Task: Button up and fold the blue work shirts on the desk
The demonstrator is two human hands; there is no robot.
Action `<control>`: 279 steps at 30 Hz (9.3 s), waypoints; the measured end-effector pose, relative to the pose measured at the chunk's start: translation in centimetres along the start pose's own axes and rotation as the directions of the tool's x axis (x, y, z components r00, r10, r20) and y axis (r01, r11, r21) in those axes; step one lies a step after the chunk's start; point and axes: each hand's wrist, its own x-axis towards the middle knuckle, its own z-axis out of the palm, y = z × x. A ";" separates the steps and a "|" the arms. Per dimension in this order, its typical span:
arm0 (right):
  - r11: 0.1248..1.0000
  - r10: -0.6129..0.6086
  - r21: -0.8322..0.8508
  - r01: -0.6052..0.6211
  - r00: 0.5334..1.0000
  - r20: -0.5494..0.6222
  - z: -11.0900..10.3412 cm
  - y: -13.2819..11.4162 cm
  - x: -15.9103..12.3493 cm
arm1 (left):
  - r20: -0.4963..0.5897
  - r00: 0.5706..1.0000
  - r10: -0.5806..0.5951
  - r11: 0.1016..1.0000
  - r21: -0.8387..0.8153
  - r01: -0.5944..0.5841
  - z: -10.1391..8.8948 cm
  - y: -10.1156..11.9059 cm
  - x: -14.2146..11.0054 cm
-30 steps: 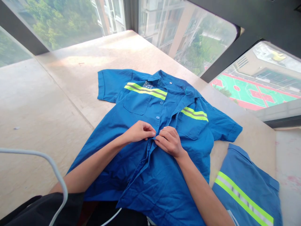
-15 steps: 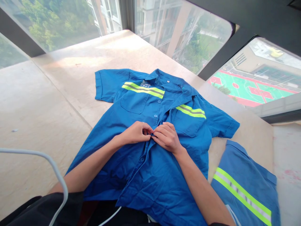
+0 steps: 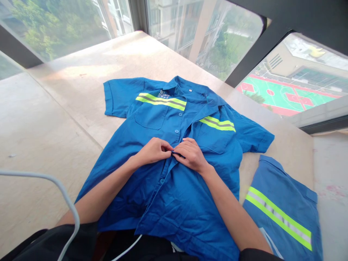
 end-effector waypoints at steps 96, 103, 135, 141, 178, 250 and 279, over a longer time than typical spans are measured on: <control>-0.486 0.860 0.806 -0.338 -0.023 0.509 1.8 -10.0 2.8 | -0.200 0.979 -0.035 0.980 -0.200 -0.006 1.2 -0.6 -0.4; -0.311 0.926 0.829 -0.464 0.049 0.375 2.0 -10.4 2.4 | -0.214 0.974 -0.075 0.966 -0.257 0.018 1.1 -0.2 -0.6; 0.837 0.513 -0.133 -0.531 0.846 -0.149 -1.4 -6.5 0.8 | 0.066 0.997 0.041 0.985 0.163 -0.051 -0.8 0.0 -1.9; 0.868 0.411 -0.373 -0.328 0.896 0.168 -1.5 -3.8 1.8 | 0.033 0.983 0.181 0.913 0.365 -0.181 -0.8 -0.8 -2.0; 0.821 0.495 -0.390 -0.418 0.860 0.121 -0.4 -0.3 -2.4 | 0.073 0.948 0.311 0.554 0.796 -0.243 0.4 -4.9 -8.6; 0.989 0.025 -0.146 -0.027 1.000 -0.019 -2.6 6.0 4.0 | 0.095 0.936 -0.339 0.844 -0.410 0.347 -2.3 0.5 9.5; 0.996 0.033 -0.081 -0.042 0.993 -0.112 -1.7 6.9 3.2 | -0.370 0.921 0.123 0.971 -0.147 -0.189 1.6 -0.8 6.5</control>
